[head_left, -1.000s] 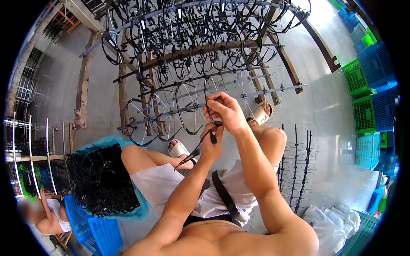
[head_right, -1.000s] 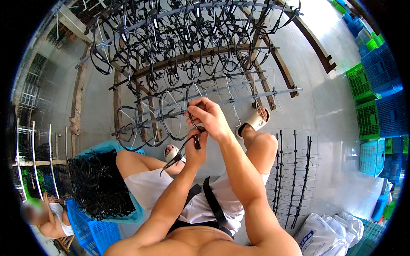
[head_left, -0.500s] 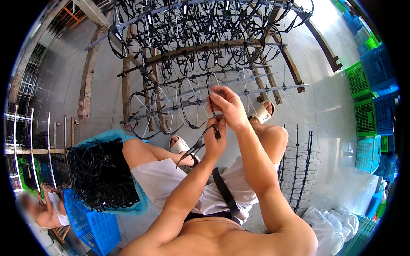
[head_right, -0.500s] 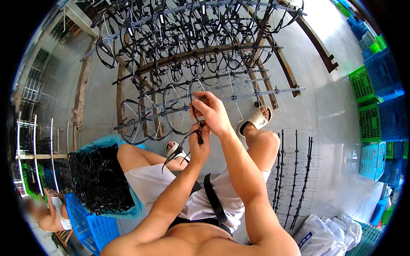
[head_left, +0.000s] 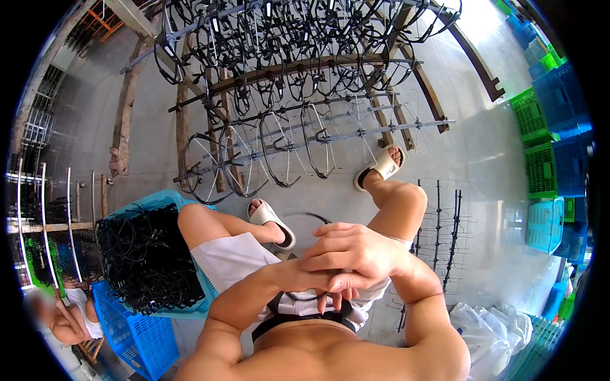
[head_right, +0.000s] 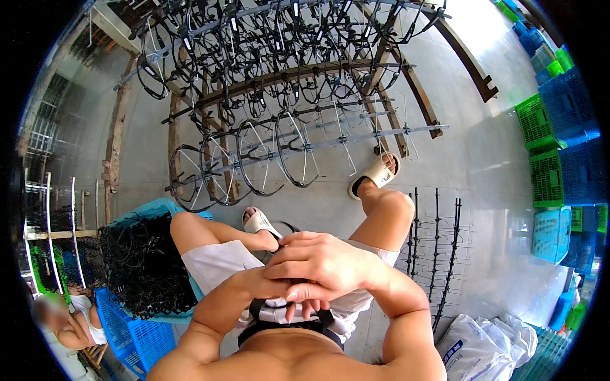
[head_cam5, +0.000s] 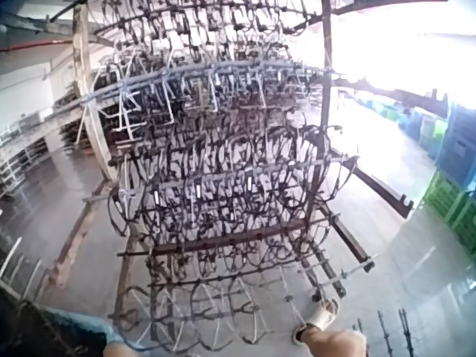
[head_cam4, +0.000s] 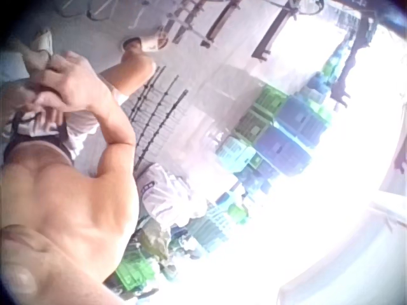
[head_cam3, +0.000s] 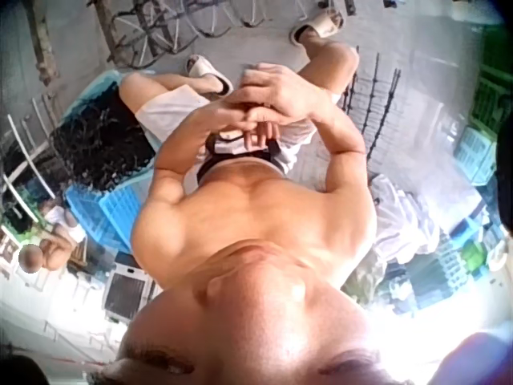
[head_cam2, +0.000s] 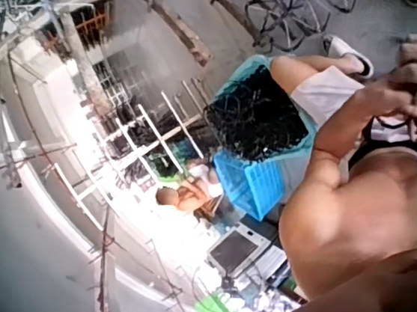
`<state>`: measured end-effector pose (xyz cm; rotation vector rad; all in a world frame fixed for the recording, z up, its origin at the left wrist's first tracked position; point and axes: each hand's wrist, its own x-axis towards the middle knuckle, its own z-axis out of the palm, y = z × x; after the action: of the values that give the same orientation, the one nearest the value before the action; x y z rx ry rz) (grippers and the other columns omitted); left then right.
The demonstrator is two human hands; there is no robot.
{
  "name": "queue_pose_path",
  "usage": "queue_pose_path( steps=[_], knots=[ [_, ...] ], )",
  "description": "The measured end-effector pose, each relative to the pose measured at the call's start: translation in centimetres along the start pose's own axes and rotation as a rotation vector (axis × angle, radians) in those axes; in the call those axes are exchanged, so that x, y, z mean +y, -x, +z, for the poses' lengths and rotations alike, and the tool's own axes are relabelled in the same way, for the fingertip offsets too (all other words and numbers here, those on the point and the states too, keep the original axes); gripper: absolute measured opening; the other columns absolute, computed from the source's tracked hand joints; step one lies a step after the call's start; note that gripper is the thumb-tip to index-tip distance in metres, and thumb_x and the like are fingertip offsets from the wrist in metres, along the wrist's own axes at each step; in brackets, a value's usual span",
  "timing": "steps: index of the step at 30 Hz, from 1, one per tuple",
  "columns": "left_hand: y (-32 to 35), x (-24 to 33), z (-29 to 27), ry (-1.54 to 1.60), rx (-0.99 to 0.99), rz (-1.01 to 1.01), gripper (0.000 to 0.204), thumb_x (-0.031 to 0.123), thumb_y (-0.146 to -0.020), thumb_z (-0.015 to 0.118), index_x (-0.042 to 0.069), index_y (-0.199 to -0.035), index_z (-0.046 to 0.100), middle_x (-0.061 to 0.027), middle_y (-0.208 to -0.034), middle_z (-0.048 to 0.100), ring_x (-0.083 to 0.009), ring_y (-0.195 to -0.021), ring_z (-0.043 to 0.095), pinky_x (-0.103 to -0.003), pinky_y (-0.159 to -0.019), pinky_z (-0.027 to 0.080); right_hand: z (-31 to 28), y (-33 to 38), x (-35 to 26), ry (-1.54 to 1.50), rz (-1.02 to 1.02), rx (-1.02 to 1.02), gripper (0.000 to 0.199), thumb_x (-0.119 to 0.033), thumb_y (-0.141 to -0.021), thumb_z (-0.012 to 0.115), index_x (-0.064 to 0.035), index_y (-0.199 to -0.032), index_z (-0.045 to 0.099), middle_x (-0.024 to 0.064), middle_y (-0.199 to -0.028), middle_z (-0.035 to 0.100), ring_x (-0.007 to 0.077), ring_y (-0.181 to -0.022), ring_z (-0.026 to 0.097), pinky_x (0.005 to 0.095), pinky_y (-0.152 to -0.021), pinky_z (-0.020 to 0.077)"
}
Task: The person repeatedly picks black wire loops from a blue basket and threads them onto horizontal metal rods of a multi-tiered rack. The person works one loop at a time, sliding each onto a rod and adjusting its position.
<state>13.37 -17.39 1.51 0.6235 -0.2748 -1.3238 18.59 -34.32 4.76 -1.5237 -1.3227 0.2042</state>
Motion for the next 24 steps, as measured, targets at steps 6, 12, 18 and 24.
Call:
queue_pose_path(
  steps=[6, 12, 18, 24],
  knots=[
    [4.4, -0.2, 0.8, -0.044, 0.046, 0.104, 0.038, 0.028, -0.092, 0.058, 0.0, -0.118, 0.053, -0.0111, -0.096, 0.064, -0.0141, -0.089, 0.061, -0.027, -0.08, 0.046, -0.6, 2.7, 0.4, -0.053, 0.318, 0.168, 0.031, -0.032, -0.088, 0.061, -0.0026, -0.099, 0.061, 0.0105, -0.078, 0.056, 0.0263, -0.056, 0.052, 0.0324, -0.056, 0.0437],
    [4.0, 2.9, 0.7, -1.025, 0.437, 0.339, 0.017, 0.019, -0.088, 0.063, 0.003, -0.091, 0.066, -0.0071, -0.074, 0.062, -0.0153, -0.062, 0.059, -0.026, -0.056, 0.045, -1.1, 3.5, 1.4, -0.998, 0.732, -0.361, 0.044, -0.028, -0.091, 0.06, -0.0002, -0.122, 0.047, 0.0059, -0.094, 0.06, 0.0085, -0.067, 0.057, 0.0211, -0.052, 0.0464],
    [0.7, 1.3, -2.8, -1.141, 1.175, 1.329, 0.025, 0.005, -0.075, 0.061, -0.004, -0.096, 0.051, -0.0153, -0.089, 0.051, -0.0204, -0.078, 0.048, -0.032, -0.072, 0.043, -9.8, 5.7, 1.1, -0.977, 0.298, 0.48, 0.026, -0.016, -0.092, 0.056, 0.0009, -0.111, 0.052, 0.0064, -0.067, 0.058, 0.0109, -0.05, 0.053, 0.0221, -0.046, 0.0441],
    [-9.9, 0.8, -5.1, -0.935, 1.131, 0.73, 0.019, 0.011, -0.084, 0.064, 0.001, -0.097, 0.055, -0.0075, -0.075, 0.061, -0.0145, -0.058, 0.058, -0.028, -0.054, 0.047, -9.4, -0.5, 8.5, -1.071, 0.717, 0.938, 0.018, -0.016, -0.093, 0.054, -0.0017, -0.105, 0.052, 0.0075, -0.087, 0.058, 0.014, -0.069, 0.055, 0.0269, -0.057, 0.048]
  ],
)
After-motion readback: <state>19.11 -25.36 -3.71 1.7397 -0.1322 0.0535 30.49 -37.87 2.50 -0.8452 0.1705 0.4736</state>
